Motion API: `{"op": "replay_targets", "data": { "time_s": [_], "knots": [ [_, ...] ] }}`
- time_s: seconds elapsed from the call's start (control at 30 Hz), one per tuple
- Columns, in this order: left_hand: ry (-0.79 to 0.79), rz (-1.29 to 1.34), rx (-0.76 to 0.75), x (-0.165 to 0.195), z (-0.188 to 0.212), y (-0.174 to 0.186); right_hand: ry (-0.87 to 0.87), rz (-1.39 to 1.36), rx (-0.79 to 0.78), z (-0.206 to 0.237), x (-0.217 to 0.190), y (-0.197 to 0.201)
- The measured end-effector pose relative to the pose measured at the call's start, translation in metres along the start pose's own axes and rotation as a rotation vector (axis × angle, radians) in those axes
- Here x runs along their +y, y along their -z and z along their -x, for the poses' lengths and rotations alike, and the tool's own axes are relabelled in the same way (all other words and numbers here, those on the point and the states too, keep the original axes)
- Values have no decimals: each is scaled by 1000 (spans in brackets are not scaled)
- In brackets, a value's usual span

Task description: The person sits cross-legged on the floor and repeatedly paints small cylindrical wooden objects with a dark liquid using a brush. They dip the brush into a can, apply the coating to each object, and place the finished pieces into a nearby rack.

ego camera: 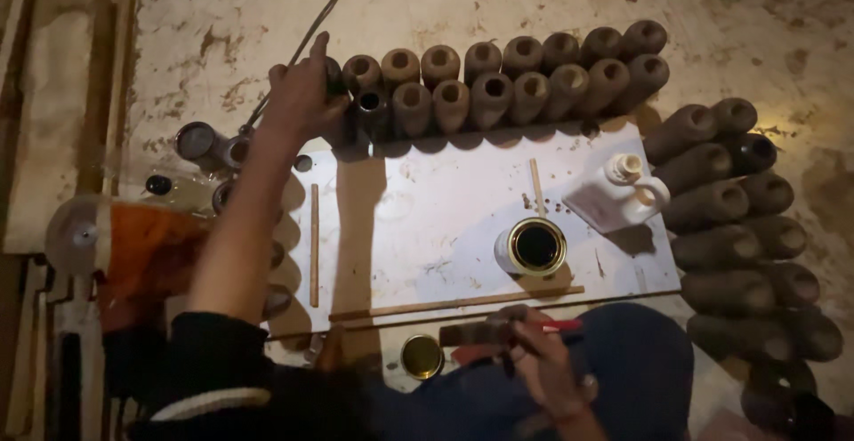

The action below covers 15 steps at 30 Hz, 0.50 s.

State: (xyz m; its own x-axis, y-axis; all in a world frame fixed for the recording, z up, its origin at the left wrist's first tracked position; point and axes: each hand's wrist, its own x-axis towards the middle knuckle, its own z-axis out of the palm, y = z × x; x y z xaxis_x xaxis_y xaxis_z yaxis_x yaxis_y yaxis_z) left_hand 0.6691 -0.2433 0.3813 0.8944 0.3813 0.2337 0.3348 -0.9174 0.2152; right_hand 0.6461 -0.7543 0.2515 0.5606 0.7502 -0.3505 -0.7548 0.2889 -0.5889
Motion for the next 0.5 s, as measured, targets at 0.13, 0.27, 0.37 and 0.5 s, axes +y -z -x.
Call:
{"op": "replay_targets", "data": {
  "time_s": [0.13,0.27,0.37,0.5],
  "knots": [
    [61,-66,-61,-2,-23,-11,-58,59,102,-3,-3,-7],
    [66,-109,-89,-4,-33,-21,-27,55,-18,-4,-6,-13],
    [134,-120,-169,-9,-35,-28,-72,48,13,-1,-8,-14],
    [196,28,-161,-22,-42,-28,-158,59,120,1,-10,-12]
  ]
}}
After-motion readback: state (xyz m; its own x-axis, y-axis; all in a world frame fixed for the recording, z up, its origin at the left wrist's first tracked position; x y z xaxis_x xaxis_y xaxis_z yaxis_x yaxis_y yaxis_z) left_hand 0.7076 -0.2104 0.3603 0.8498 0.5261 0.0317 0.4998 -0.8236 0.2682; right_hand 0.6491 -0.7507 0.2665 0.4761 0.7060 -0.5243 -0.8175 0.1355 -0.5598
